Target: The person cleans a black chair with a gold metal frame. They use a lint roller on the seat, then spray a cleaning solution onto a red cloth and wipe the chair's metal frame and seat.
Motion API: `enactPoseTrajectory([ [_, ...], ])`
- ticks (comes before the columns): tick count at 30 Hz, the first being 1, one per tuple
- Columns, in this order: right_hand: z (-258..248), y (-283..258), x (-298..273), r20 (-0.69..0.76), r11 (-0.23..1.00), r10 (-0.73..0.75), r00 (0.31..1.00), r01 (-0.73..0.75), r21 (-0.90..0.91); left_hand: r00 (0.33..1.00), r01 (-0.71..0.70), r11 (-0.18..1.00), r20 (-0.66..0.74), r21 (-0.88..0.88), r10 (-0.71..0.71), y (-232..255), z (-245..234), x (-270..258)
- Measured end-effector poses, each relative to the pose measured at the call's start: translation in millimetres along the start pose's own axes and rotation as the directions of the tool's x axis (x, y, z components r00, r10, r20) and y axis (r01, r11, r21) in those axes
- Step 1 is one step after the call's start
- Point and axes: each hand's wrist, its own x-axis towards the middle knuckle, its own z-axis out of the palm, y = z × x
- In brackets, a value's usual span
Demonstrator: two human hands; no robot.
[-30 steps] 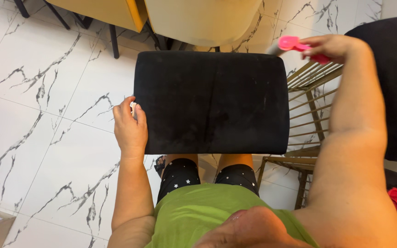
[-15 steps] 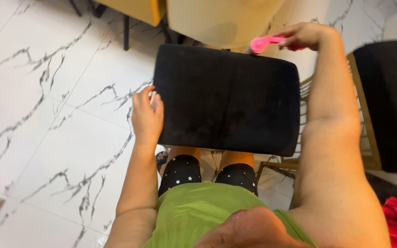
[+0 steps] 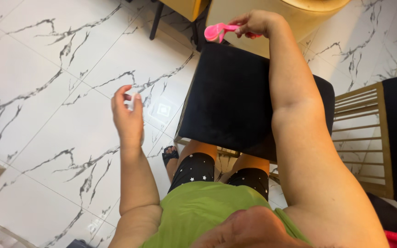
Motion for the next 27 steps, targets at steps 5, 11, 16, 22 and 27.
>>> enactPoseTrajectory([
  [5,19,-37,14,0.009,0.993,-0.062,0.998,0.062,-0.101,0.989,-0.128,0.989,-0.084,-0.07,0.122,-10,-26,-3],
  [11,31,-96,-5,0.04,0.865,-0.392,0.919,0.383,-0.323,0.972,-0.209,0.967,-0.143,-0.145,0.188,-14,-46,-4],
  [16,3,-125,-56,-0.034,0.711,-0.236,0.971,0.149,-0.688,0.975,-0.203,0.919,-0.157,-0.338,0.158,-13,-55,-6],
  [22,-18,-114,-62,-0.082,0.747,-0.055,0.995,-0.014,-0.665,0.967,-0.238,0.931,-0.16,-0.277,0.2,-15,-71,-15],
  [27,12,-117,-33,0.034,0.669,-0.092,0.995,0.087,-0.738,0.971,-0.211,0.917,-0.182,-0.339,0.156,-21,-82,-11],
])
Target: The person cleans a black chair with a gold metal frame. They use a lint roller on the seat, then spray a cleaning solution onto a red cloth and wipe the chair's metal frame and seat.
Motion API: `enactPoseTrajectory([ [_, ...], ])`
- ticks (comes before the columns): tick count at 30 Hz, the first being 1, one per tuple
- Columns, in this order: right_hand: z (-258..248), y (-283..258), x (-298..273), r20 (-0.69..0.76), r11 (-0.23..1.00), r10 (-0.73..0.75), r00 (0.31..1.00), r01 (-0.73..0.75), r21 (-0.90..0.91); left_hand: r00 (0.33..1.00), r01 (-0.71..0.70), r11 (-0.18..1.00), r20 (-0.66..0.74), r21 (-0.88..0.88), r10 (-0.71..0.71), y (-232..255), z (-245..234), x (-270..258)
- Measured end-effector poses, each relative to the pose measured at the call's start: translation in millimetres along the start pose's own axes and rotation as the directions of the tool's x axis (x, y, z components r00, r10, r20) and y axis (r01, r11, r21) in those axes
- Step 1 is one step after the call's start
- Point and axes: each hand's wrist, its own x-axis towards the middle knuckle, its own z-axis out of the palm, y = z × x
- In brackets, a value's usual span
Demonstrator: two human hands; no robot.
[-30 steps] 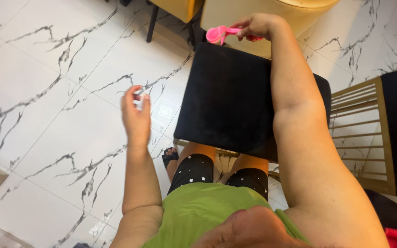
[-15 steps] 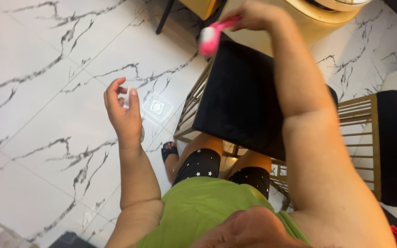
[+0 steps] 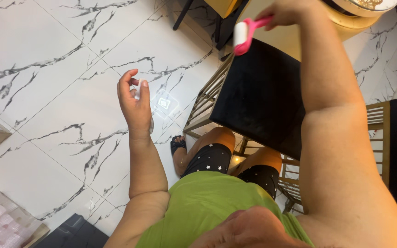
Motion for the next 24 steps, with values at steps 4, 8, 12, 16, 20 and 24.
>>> enactPoseTrajectory([
  [4,16,-57,28,0.059,0.987,-0.135,0.989,0.139,-0.075,1.0,0.0,1.0,0.012,-0.024,0.0,0,3,3],
  [8,0,-42,37,0.046,0.985,-0.137,0.989,0.141,-0.102,1.0,0.008,0.999,0.007,0.034,-0.008,-3,-3,0],
  [12,-7,-27,34,0.107,0.996,-0.024,0.994,0.033,-0.083,0.999,0.047,0.999,-0.009,-0.016,-0.047,-5,-2,1],
  [16,-11,-47,15,0.214,0.998,0.013,0.977,0.0,-0.062,0.999,0.027,0.999,0.03,-0.045,-0.026,-5,7,1],
  [20,19,-102,14,0.357,0.973,-0.126,0.926,0.185,-0.137,0.998,0.056,0.998,0.036,0.023,-0.057,-7,9,2],
  [24,14,-93,8,0.266,0.958,-0.224,0.937,0.262,-0.116,0.996,0.089,0.994,0.021,0.057,-0.09,-20,11,0],
])
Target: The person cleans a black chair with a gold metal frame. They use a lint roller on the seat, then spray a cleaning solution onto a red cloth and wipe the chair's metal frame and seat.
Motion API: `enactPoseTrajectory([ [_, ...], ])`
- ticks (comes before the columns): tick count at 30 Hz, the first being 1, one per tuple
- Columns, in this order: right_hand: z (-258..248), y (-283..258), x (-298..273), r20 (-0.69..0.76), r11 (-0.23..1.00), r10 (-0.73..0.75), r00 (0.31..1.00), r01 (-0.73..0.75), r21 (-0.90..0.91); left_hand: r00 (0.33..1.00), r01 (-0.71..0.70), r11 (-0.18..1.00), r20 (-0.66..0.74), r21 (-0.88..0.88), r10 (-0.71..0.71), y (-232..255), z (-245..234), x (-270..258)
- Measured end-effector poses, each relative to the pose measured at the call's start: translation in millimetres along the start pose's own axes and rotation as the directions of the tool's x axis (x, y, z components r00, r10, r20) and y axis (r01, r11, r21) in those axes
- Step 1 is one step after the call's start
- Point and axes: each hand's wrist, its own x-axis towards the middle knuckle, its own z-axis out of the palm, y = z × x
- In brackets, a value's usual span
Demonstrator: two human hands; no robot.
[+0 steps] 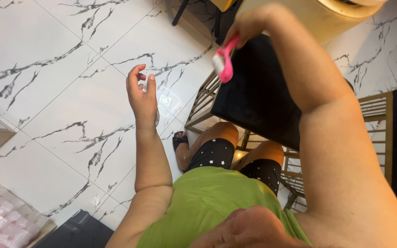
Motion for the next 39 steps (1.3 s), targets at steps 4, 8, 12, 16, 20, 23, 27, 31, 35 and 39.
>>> enactPoseTrajectory([
  [4,-11,45,-22,-0.066,0.988,0.104,0.992,-0.096,0.122,0.999,0.026,0.995,0.038,-0.1,-0.023,-20,17,4],
  [8,9,10,-23,0.003,0.999,0.008,1.0,-0.008,0.051,0.991,0.118,0.99,0.071,-0.078,-0.113,-34,35,0],
  [12,46,-79,-12,0.07,0.962,-0.246,0.967,0.235,0.139,0.988,0.112,0.993,0.097,0.046,-0.116,-43,46,0],
  [16,31,-69,-53,-0.082,0.956,-0.206,0.975,0.219,0.196,0.983,0.149,0.988,0.105,0.038,-0.152,-51,43,-3],
  [20,22,-22,-116,-0.172,0.961,0.029,0.985,0.02,0.275,0.977,0.136,0.99,0.161,0.034,-0.14,-44,54,-4],
  [23,49,-32,-137,-0.253,0.956,0.015,0.967,0.06,0.289,0.969,0.095,0.995,0.224,0.031,-0.1,-28,70,-12],
  [27,81,-101,-111,-0.238,0.924,-0.259,0.936,0.312,0.219,0.948,0.103,0.995,0.302,-0.001,-0.097,-9,86,-19],
  [31,94,-140,-117,-0.223,0.959,-0.243,0.944,0.269,0.092,0.952,0.058,0.998,0.3,0.004,-0.057,-3,75,-16],
  [35,80,-73,-179,-0.457,0.96,-0.111,0.883,0.214,0.181,0.955,0.211,0.975,0.226,-0.069,-0.191,-2,46,-17],
  [39,97,-45,-210,-0.422,0.873,0.296,0.857,-0.064,0.484,0.969,0.161,0.978,0.208,-0.133,-0.131,-3,36,-22],
])
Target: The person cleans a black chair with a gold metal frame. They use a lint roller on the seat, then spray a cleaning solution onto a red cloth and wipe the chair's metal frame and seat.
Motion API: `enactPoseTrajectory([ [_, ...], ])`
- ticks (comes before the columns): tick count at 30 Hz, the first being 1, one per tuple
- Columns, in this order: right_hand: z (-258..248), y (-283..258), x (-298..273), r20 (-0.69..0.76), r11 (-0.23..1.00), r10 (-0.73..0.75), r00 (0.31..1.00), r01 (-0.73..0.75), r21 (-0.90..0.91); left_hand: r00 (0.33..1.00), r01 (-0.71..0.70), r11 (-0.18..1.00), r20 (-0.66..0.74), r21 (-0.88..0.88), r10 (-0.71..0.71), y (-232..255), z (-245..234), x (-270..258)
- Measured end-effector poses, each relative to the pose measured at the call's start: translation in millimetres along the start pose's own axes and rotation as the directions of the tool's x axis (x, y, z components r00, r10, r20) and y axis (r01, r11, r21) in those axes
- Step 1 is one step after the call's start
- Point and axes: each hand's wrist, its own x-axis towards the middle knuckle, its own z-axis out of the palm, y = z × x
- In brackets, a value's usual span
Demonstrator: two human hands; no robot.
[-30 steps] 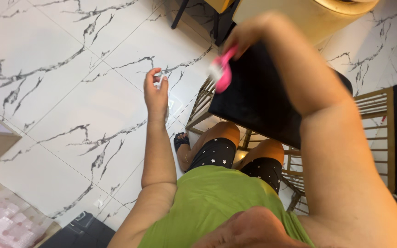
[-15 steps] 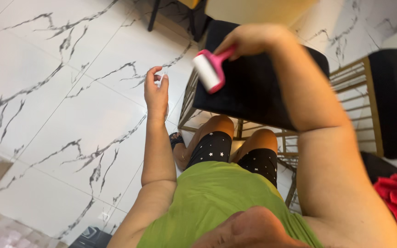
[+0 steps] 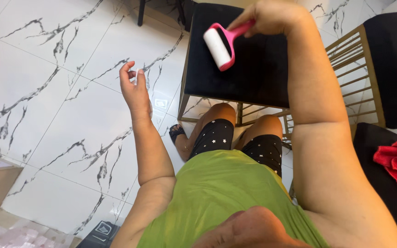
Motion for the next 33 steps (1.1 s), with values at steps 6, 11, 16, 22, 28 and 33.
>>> enactPoseTrajectory([
  [6,50,-32,4,-0.066,0.936,-0.352,0.934,0.349,-0.057,0.992,-0.123,0.992,-0.024,0.042,0.124,1,9,-6],
  [11,70,-52,-4,-0.037,0.884,-0.467,0.884,0.465,-0.046,0.982,-0.141,0.971,-0.155,-0.191,0.112,4,14,-6],
  [16,31,0,-60,-0.15,0.959,-0.284,0.947,0.278,-0.058,0.954,-0.045,0.974,-0.298,-0.22,-0.023,12,2,-14],
  [22,80,-29,-74,-0.311,0.858,-0.513,0.8,0.473,-0.201,0.944,-0.061,0.958,-0.327,-0.281,-0.036,33,34,-33],
  [28,149,-80,-64,-0.459,0.836,-0.538,0.707,0.376,-0.399,0.928,-0.227,0.915,-0.361,-0.333,0.099,39,30,-31],
  [33,181,-44,-113,-0.547,0.79,-0.597,0.587,0.308,-0.531,0.968,-0.168,0.861,-0.245,-0.481,0.053,32,5,-31],
])
